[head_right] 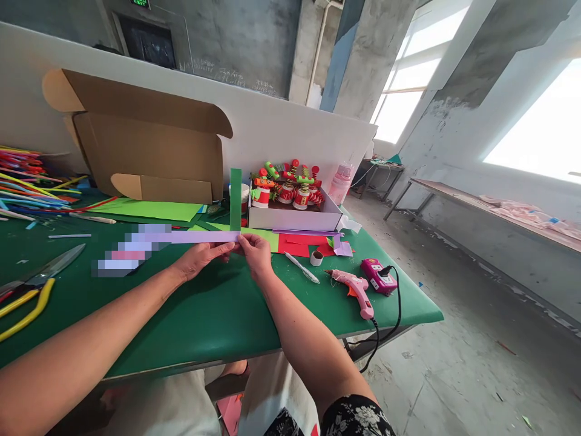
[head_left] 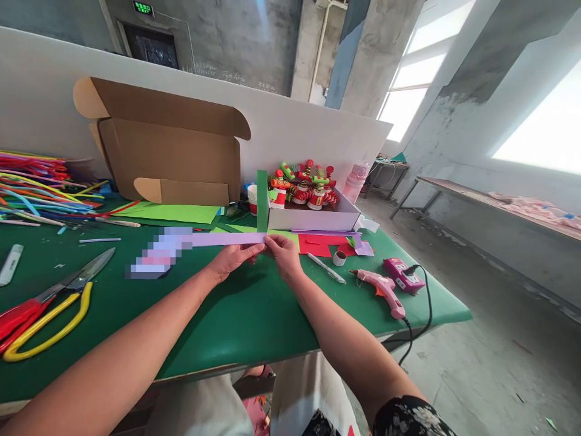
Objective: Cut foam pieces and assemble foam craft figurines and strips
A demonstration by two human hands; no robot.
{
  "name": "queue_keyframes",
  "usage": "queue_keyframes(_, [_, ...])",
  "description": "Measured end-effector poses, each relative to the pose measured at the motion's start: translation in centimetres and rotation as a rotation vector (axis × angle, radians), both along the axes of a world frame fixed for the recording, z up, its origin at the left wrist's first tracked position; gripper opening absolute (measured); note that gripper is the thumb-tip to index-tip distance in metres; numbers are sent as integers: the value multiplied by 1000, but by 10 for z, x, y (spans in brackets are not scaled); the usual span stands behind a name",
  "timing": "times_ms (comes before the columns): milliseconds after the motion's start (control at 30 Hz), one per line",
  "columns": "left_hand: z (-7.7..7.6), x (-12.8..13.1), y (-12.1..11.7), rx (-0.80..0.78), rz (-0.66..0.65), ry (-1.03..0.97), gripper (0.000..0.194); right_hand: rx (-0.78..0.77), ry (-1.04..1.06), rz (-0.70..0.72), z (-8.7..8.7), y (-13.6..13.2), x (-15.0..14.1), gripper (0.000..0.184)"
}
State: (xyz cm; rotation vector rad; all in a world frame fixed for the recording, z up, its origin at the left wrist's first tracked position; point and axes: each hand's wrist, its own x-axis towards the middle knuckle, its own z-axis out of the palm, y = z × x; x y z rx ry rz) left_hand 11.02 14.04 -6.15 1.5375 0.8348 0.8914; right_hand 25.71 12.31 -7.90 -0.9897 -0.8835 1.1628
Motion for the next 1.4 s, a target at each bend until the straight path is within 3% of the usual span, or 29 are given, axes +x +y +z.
queue_keyframes(200, [-2, -3, 7, 77, 178, -10, 46, -43, 13, 140, 5, -6, -2, 44])
queue_keyframes(400, [0, -4, 6, 145, 233, 99, 36, -30, -56, 86, 5, -5, 0, 37])
queue_keyframes(667, [1, -3, 4, 120, 156, 80, 36, 24, -144, -1, 5, -4, 1, 29])
queue_keyframes(933, [3, -5, 7, 115, 156, 61, 35, -23, -64, 121, 4, -4, 1, 33])
queue_keyframes(1067, [1, -4, 6, 23, 173, -3, 35, -3, -53, 107, 4, -3, 2, 33])
queue_keyframes(1167, [0, -2, 5, -42, 115, -46, 46, -28, -23, 40, 3, -1, 3, 33])
queue_keyframes(1400, [-1, -2, 10, 42, 57, -15, 35, -22, -17, 47, 4, -3, 0, 37])
